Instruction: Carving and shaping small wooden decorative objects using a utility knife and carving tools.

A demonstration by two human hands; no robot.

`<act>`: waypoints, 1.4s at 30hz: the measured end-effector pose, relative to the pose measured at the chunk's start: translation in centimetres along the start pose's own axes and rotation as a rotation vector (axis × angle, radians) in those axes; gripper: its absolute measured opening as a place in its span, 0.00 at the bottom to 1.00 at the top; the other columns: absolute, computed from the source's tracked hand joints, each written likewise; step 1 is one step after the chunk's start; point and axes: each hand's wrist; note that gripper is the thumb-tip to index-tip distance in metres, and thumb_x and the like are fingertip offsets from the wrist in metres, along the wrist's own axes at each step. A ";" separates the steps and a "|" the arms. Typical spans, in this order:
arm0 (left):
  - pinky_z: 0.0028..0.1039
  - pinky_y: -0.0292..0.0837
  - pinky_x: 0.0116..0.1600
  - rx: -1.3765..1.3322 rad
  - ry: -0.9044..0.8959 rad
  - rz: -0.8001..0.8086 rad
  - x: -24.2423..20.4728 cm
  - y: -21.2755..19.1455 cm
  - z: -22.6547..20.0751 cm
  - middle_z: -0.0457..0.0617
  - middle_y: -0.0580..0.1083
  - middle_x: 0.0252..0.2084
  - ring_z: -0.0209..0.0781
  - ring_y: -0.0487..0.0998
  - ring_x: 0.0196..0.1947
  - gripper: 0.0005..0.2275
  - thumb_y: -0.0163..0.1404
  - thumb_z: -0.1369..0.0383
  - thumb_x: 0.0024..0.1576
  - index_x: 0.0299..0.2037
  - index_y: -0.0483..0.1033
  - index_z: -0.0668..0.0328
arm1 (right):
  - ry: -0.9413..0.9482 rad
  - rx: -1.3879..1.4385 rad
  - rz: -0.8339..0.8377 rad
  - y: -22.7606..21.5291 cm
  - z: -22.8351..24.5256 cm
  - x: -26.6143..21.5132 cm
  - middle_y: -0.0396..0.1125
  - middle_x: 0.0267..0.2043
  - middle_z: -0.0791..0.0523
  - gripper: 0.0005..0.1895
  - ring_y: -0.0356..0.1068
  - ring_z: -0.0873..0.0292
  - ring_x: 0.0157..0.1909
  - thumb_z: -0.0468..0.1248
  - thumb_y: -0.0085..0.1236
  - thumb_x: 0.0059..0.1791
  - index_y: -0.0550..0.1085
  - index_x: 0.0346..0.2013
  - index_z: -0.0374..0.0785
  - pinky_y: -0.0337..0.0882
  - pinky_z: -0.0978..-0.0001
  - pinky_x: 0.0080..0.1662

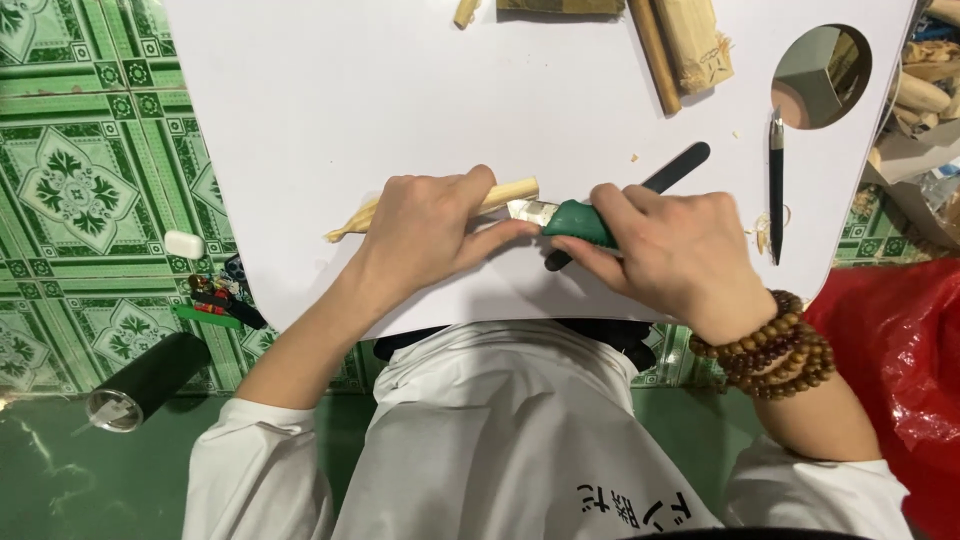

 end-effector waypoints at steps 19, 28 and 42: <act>0.36 0.54 0.16 0.048 -0.130 -0.010 0.1 0.9 -0.5 0.42 0.64 0.11 0.45 0.63 0.10 0.28 0.47 0.38 0.61 0.29 0.63 0.57 | 0.136 -0.191 -0.097 0.2 2.6 -0.9 0.56 0.16 0.66 0.33 0.55 0.63 0.13 0.71 0.46 0.62 0.66 0.29 0.50 0.49 0.69 0.18; 0.37 0.55 0.16 0.090 -0.172 -0.063 0.0 1.5 -0.5 0.43 0.67 0.13 0.47 0.64 0.10 0.28 0.49 0.38 0.60 0.29 0.63 0.57 | 0.190 -0.275 -0.112 0.5 3.5 -0.9 0.52 0.15 0.67 0.34 0.52 0.66 0.12 0.72 0.41 0.63 0.64 0.28 0.51 0.50 0.70 0.18; 0.40 0.56 0.16 0.219 -0.274 -0.100 0.1 2.6 -0.4 0.42 0.68 0.13 0.52 0.69 0.12 0.30 0.50 0.33 0.57 0.26 0.61 0.53 | 0.298 -0.377 -0.171 1.2 5.3 -0.5 0.47 0.15 0.67 0.37 0.48 0.66 0.12 0.75 0.44 0.62 0.61 0.26 0.51 0.47 0.70 0.19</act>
Point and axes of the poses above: each hand's wrist, its own x-axis towards the middle knuckle, its own y-axis out of the palm, z = x × y
